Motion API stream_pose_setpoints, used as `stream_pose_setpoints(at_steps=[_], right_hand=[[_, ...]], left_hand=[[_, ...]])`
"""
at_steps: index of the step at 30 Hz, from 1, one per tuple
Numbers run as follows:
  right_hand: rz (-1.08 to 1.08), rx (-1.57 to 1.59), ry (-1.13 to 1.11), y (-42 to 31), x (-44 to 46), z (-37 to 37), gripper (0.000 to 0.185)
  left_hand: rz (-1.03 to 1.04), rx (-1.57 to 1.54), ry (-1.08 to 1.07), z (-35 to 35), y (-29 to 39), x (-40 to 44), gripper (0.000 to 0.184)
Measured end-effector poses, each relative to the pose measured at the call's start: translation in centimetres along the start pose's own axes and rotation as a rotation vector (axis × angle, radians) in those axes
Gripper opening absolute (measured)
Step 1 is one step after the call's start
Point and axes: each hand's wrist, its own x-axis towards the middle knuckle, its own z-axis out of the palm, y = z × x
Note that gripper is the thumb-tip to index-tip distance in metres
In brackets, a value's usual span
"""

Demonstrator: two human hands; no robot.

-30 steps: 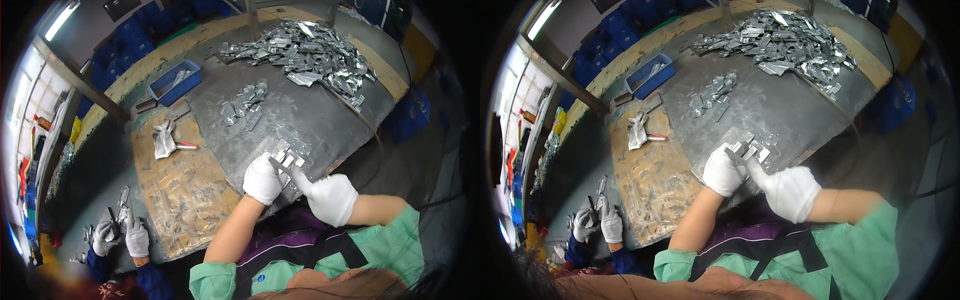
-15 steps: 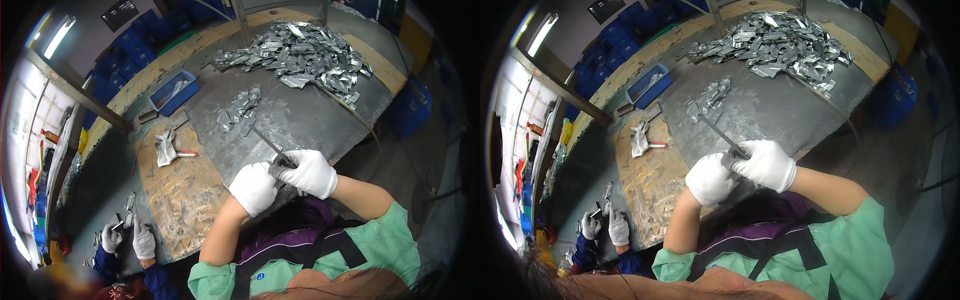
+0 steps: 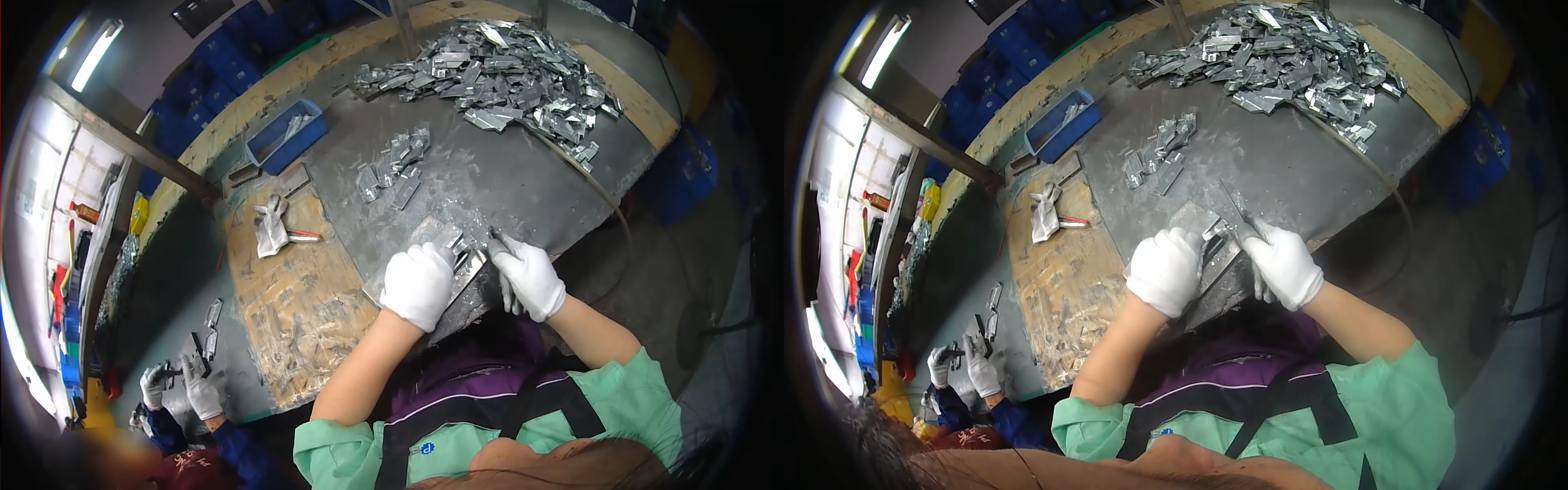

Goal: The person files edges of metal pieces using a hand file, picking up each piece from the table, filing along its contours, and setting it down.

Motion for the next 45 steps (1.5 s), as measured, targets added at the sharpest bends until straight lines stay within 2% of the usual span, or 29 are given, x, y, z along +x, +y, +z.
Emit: stream_pose_setpoints(at_steps=[1,2,3,4,5,7,8,15,18,21,23,24,29,31,34,35,37,41,44,45], right_hand=[[0.007,-0.005,0.0,0.7,0.0,-0.4,0.046],[-0.277,-0.39,0.069,1.7,0.1,-0.9,0.048],[-0.563,-0.776,0.138,2.2,0.2,-1.2,0.05],[-0.637,-1.033,0.143,2.1,-0.3,-1.5,0.052],[-0.632,-1.035,0.15,2.0,-0.8,-1.8,0.052],[-0.696,-1.373,0.082,1.7,-1.9,-2.2,0.054],[-0.639,-1.444,0.04,1.5,-2.4,-1.9,0.055],[-0.501,-1.521,0.048,1.3,2.2,0.5,0.057],[-0.604,-1.518,0.093,2.0,1.6,0.0,0.06],[-0.544,-1.617,0.02,2.3,-1.1,-1.5,0.061],[-0.565,-1.567,0.027,2.0,-0.7,-1.4,0.06],[-0.543,-1.541,0.029,1.3,0.0,-1.0,0.059],[-0.538,-1.578,0.085,1.1,3.2,0.8,0.064],[-0.471,-1.553,-0.023,0.6,1.1,0.0,0.065],[-0.517,-1.606,-0.003,2.2,-1.2,-1.9,0.061],[-0.626,-1.593,0.043,2.3,-0.5,-2.0,0.059],[-0.546,-1.565,0.008,1.3,1.0,-1.3,0.059],[-0.62,-1.542,0.091,2.0,3.2,-0.1,0.061],[-0.531,-1.505,-0.024,1.4,0.3,-1.2,0.061],[-0.568,-1.602,0.032,2.4,-0.5,-1.7,0.062]], left_hand=[[-0.019,0.012,-0.082,0.1,-0.1,0.5,0.009],[-0.058,0.063,-0.214,0.6,-0.1,1.0,0.012],[-0.055,0.057,-0.211,0.7,-0.1,1.2,0.012],[-0.094,-0.024,-0.214,0.7,-0.2,1.4,0.014],[-0.13,-0.105,-0.22,0.8,-0.1,1.6,0.016],[-0.158,-0.12,-0.231,1.0,0.2,1.7,0.016],[-0.197,-0.131,-0.242,1.2,0.3,1.6,0.016],[-0.218,-0.271,-0.16,2.5,0.1,2.4,0.017],[-0.254,-0.31,-0.187,2.2,0.3,2.3,0.017],[-0.227,-0.311,-0.185,1.7,0.3,2.3,0.019],[-0.205,-0.385,-0.137,2.5,-0.1,2.2,0.016],[-0.199,-0.352,-0.189,2.3,0.0,2.2,0.016],[-0.212,-0.323,-0.184,1.9,0.2,2.3,0.015],[-0.207,-0.336,-0.133,2.0,0.2,2.1,0.015],[-0.2,-0.345,-0.182,2.0,0.0,2.3,0.015],[-0.201,-0.364,-0.157,2.1,0.0,2.2,0.016],[-0.203,-0.379,-0.139,2.1,0.0,2.3,0.017],[-0.244,-0.352,-0.197,1.6,0.1,2.5,0.017],[-0.238,-0.338,-0.152,1.9,0.0,2.4,0.016],[-0.228,-0.359,-0.171,1.8,0.0,2.4,0.016]])
